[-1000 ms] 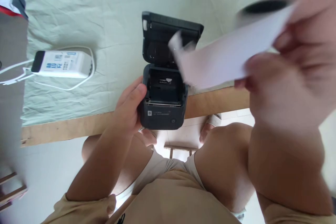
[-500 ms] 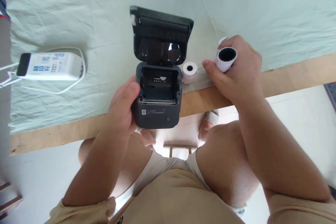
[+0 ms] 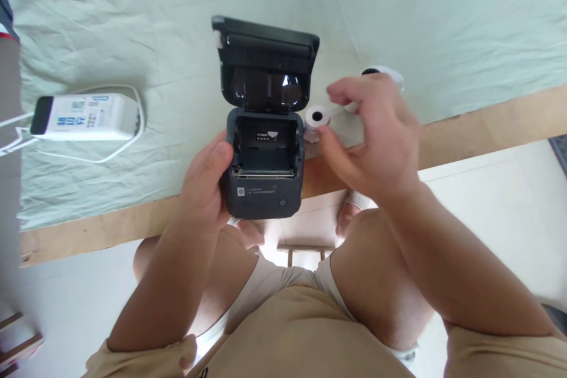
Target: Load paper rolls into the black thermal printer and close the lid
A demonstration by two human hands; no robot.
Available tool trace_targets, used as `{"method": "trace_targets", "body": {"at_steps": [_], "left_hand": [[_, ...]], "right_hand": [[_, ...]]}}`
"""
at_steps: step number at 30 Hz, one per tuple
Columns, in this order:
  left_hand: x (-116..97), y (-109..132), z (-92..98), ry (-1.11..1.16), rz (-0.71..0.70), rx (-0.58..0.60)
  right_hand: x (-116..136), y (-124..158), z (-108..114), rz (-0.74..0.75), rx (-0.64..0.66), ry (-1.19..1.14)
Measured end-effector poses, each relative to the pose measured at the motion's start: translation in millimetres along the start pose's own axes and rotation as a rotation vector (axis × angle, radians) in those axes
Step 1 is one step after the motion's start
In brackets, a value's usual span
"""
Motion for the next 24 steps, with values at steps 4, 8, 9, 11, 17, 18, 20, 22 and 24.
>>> {"method": "trace_targets", "body": {"at_steps": [4, 8, 9, 11, 17, 18, 20, 22, 24], "left_hand": [[0.0, 0.0, -0.7, 0.005, -0.006, -0.029], [0.7, -0.4, -1.5, 0.017, -0.008, -0.027], [1.1, -0.8, -1.4, 0.011, -0.013, -0.035], [2.2, -1.6, -0.7, 0.009, -0.029, -0.048], [3.7, -2.6, -0.8, 0.045, -0.005, -0.002], [3.0, -2.1, -1.2, 0.046, 0.001, -0.004], [1.0, -0.5, -2.2, 0.037, 0.006, -0.023], [-1.1, 1.0, -3.1, 0.010, 0.012, -0.044], [-2.2, 1.9, -3.7, -0.008, 0.006, -0.046]], "right_hand": [[9.6, 4.7, -12.4, -0.120, 0.143, -0.054], [5.8, 6.0, -11.8, -0.210, 0.233, -0.095], [6.0, 5.7, -10.7, -0.203, 0.249, -0.108], [7.5, 5.4, -9.7, -0.164, 0.282, -0.136], [4.2, 6.7, -10.8, -0.116, 0.217, -0.087], [3.5, 5.9, -9.2, -0.148, 0.186, -0.108], [4.7, 2.6, -3.5, -0.248, 0.069, -0.174], [10.9, -2.2, 2.5, -0.317, -0.048, -0.248], [22.4, -7.0, 4.7, -0.288, -0.083, -0.347]]}}
Point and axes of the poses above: each hand's wrist, its own y-axis away from the middle knuckle, its own z-axis out of the back of the hand, x = y × z, the point moved 1 cm from there along -y, towards the middle knuckle, and after that the axes turned 13 degrees about -x, right-handed, at the moved point
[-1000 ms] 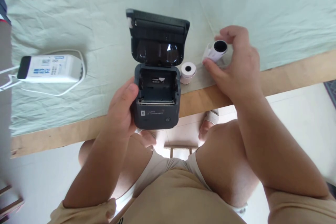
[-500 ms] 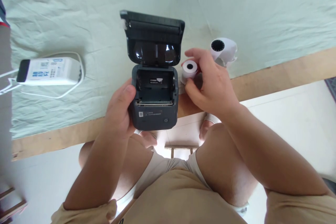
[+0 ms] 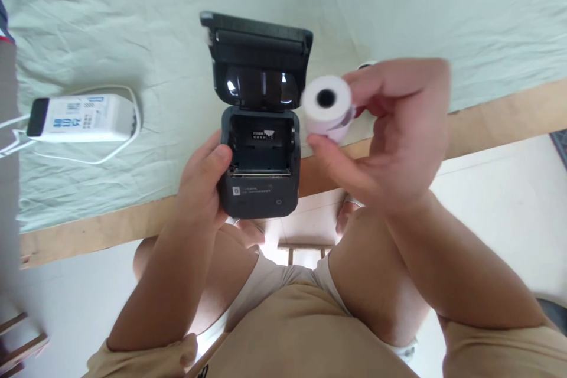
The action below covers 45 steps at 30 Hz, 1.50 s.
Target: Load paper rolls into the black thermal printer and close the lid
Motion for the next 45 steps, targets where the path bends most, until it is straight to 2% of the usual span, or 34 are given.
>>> {"method": "trace_targets", "body": {"at_steps": [3, 9, 14, 17, 21, 26, 30, 34, 39, 41, 45], "left_hand": [[0.6, -0.1, -0.1, -0.014, -0.034, -0.016], [-0.7, 1.5, -0.7, -0.012, -0.052, -0.017], [1.1, 0.0, 0.0, 0.008, -0.036, 0.004], [5.5, -3.0, 1.8, 0.047, -0.037, 0.044], [5.5, -3.4, 4.0, 0.006, -0.031, 0.043], [3.0, -1.8, 4.1, -0.028, -0.026, 0.040], [3.3, -2.0, 4.6, -0.015, -0.004, 0.041], [5.5, -3.2, 8.8, 0.005, -0.031, 0.064], [9.1, -5.2, 14.1, -0.049, -0.083, 0.062], [8.8, -5.2, 14.4, -0.069, -0.076, 0.063], [7.3, -5.4, 14.8, -0.100, -0.086, 0.068]], "right_hand": [[16.5, 1.8, -12.0, 0.077, 0.064, -0.096], [20.4, 3.2, -31.7, 0.223, 0.091, 0.104], [20.1, -0.4, -30.1, 0.208, 0.118, 0.075], [25.9, 1.2, -26.1, 0.276, 0.098, 0.033], [31.1, 8.9, -23.5, 0.391, 0.183, -0.054], [29.3, 12.8, -23.0, 0.453, 0.292, -0.018], [29.5, 13.1, -23.0, 0.510, 0.231, -0.042], [29.2, 19.1, -26.4, 0.479, 0.158, -0.080], [28.2, 19.9, -27.8, 0.465, 0.263, -0.063], [25.9, 16.0, -25.4, 0.407, 0.199, -0.099], [14.9, 9.6, -20.0, 0.250, -0.067, -0.031]]}}
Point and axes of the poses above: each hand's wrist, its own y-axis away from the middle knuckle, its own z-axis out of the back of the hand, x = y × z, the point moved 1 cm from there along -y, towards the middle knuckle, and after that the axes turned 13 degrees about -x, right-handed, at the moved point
